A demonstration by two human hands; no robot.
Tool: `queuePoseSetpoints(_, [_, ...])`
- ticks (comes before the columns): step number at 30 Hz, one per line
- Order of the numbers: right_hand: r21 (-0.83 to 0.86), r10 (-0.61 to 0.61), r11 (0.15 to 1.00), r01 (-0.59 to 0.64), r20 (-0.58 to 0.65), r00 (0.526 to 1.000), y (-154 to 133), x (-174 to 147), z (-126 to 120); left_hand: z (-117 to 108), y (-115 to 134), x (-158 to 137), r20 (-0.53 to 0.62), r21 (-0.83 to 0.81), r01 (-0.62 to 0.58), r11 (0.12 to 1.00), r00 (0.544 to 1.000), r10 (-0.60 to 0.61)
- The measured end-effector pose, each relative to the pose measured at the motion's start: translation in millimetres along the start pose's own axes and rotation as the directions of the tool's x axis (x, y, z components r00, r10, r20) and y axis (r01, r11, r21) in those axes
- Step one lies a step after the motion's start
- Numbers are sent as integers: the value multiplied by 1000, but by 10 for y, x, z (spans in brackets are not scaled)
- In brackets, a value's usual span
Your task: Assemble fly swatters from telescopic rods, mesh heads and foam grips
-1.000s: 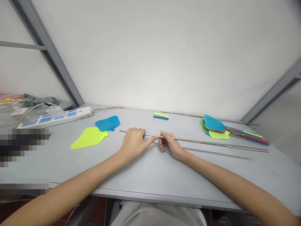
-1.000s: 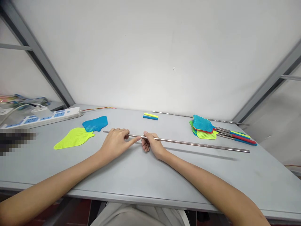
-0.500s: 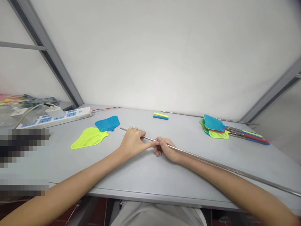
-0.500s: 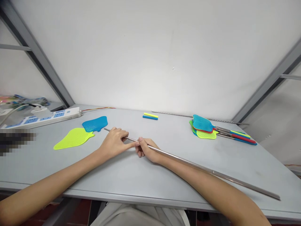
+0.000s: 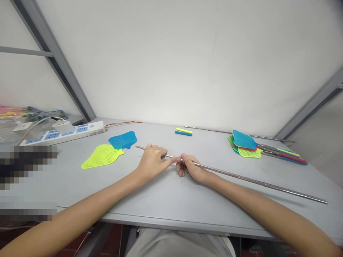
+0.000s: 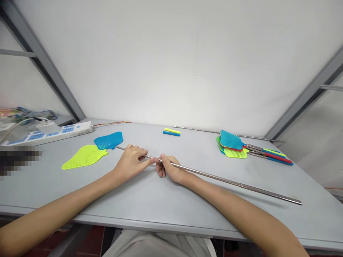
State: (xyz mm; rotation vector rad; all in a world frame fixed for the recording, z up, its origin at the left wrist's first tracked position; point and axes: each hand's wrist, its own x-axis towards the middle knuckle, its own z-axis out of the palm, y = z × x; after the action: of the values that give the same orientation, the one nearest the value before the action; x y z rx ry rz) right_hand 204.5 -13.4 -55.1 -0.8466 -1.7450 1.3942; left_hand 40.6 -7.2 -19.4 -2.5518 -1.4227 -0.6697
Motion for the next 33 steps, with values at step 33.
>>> queuePoseSetpoints(33, [-33, -26, 999, 28, 40, 999, 54, -10, -17, 8, 107, -58, 52, -41, -11, 999, 999, 14])
